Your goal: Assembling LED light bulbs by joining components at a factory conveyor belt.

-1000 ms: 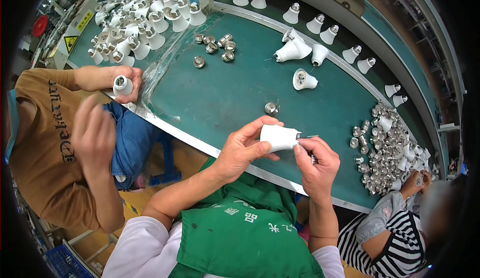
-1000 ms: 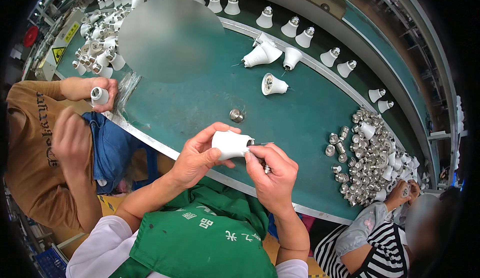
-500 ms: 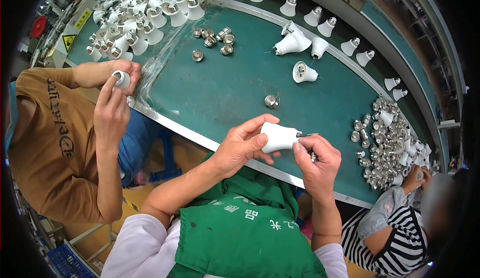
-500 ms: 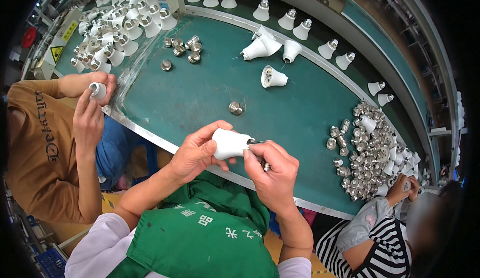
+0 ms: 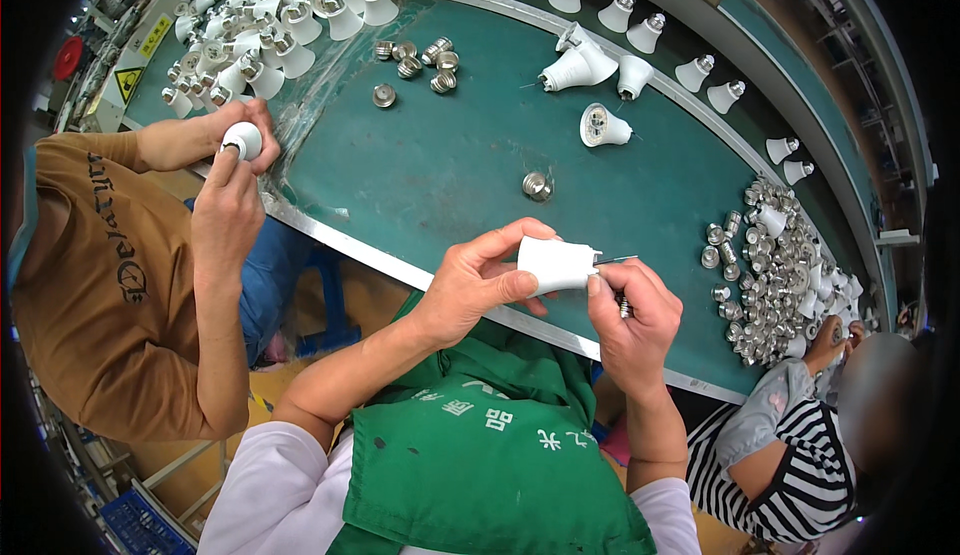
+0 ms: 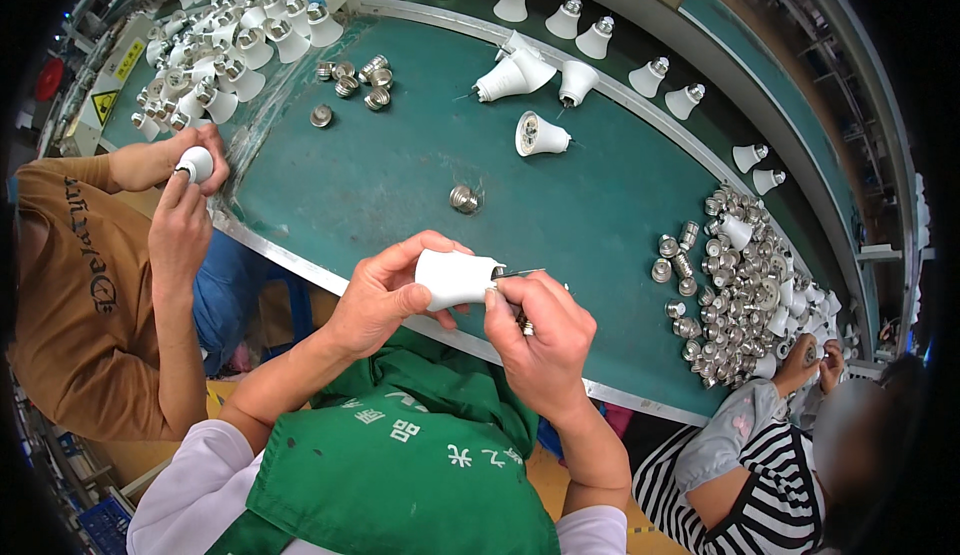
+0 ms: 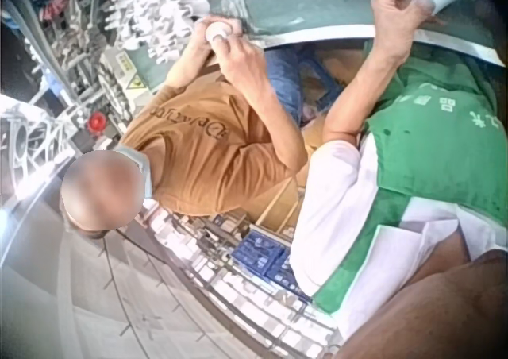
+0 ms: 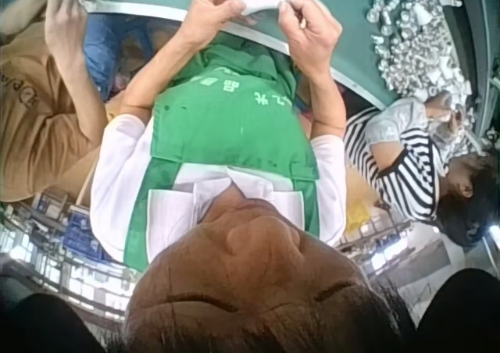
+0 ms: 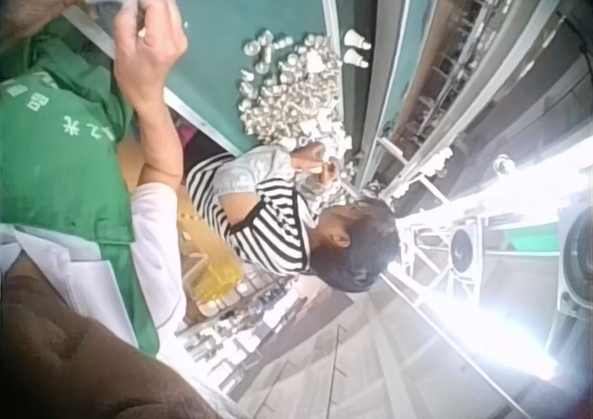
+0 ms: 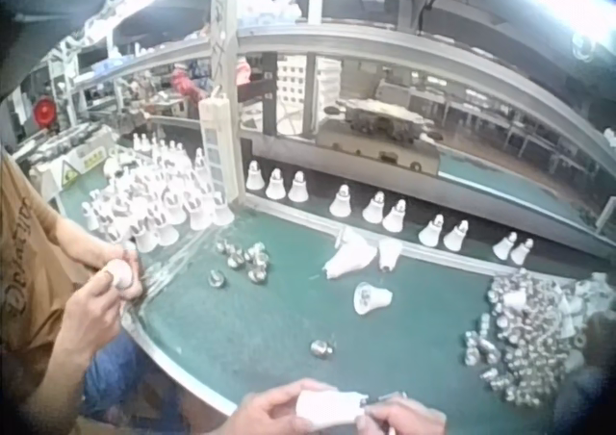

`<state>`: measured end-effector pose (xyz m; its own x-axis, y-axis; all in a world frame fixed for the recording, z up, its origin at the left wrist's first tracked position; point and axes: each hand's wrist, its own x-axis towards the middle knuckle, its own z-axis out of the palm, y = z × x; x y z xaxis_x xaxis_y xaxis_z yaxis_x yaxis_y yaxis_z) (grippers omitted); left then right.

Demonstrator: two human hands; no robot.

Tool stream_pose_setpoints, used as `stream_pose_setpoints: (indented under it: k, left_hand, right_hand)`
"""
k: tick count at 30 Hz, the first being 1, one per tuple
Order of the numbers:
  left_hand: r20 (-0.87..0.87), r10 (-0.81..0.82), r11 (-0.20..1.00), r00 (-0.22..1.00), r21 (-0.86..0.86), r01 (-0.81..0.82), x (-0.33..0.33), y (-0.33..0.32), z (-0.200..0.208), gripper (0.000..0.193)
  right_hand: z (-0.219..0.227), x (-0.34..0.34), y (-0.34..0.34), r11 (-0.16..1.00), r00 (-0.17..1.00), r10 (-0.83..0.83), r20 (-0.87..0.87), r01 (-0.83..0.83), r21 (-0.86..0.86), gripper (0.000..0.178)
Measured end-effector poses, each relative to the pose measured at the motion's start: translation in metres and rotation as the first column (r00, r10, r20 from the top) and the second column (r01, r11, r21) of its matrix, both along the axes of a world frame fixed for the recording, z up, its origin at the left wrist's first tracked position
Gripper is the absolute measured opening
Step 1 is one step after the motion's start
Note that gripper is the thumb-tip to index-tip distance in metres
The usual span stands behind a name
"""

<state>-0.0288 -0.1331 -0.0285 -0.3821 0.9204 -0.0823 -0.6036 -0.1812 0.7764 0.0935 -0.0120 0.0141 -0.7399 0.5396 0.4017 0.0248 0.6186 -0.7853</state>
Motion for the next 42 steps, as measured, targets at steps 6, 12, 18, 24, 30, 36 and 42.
stream_pose_setpoints:
  k: [6, 12, 18, 24, 30, 36, 42]
  left_hand:
    - [-0.061, 0.033, 0.999, 0.998, 0.026, -0.031, 0.002, -0.002, -0.003, 0.048]
    - [-0.132, 0.061, 0.997, 0.989, 0.052, -0.054, -0.001, -0.001, -0.005, 0.046]
    - [-0.133, 0.040, 0.998, 0.990, 0.061, -0.032, 0.000, 0.002, -0.005, 0.047]
    - [-0.089, 0.044, 0.999, 0.995, 0.035, -0.041, 0.001, 0.003, -0.009, 0.047]
    - [-0.388, 0.243, 0.969, 0.889, 0.045, -0.244, 0.010, 0.002, 0.001, 0.048]
    - [-0.844, 0.435, 0.900, 0.313, 0.397, -0.181, 0.009, 0.005, 0.010, 0.042]
    - [-0.842, 0.469, 0.883, 0.267, 0.441, -0.162, 0.014, 0.014, 0.011, 0.043]
  right_hand:
    - [-0.007, 0.002, -0.002, 0.986, 0.999, -0.028, -0.014, 0.026, -0.167, 0.006]
    - [0.003, 0.006, 0.006, 0.792, 0.994, 0.087, 0.065, -0.029, -0.610, 0.007]
    - [0.005, 0.009, 0.007, 0.799, 0.990, 0.081, 0.112, 0.002, -0.601, 0.007]
    - [-0.016, 0.026, 0.025, 0.893, 0.987, -0.012, -0.162, -0.062, -0.446, 0.034]
    - [-0.031, 0.021, 0.020, 0.993, 0.986, -0.111, 0.122, 0.116, -0.030, 0.044]
    - [-0.041, 0.023, 0.008, 0.978, 0.984, -0.178, -0.007, 0.176, -0.113, 0.039]
    - [-0.037, 0.024, 0.005, 0.953, 0.983, -0.126, -0.131, 0.083, -0.293, 0.028]
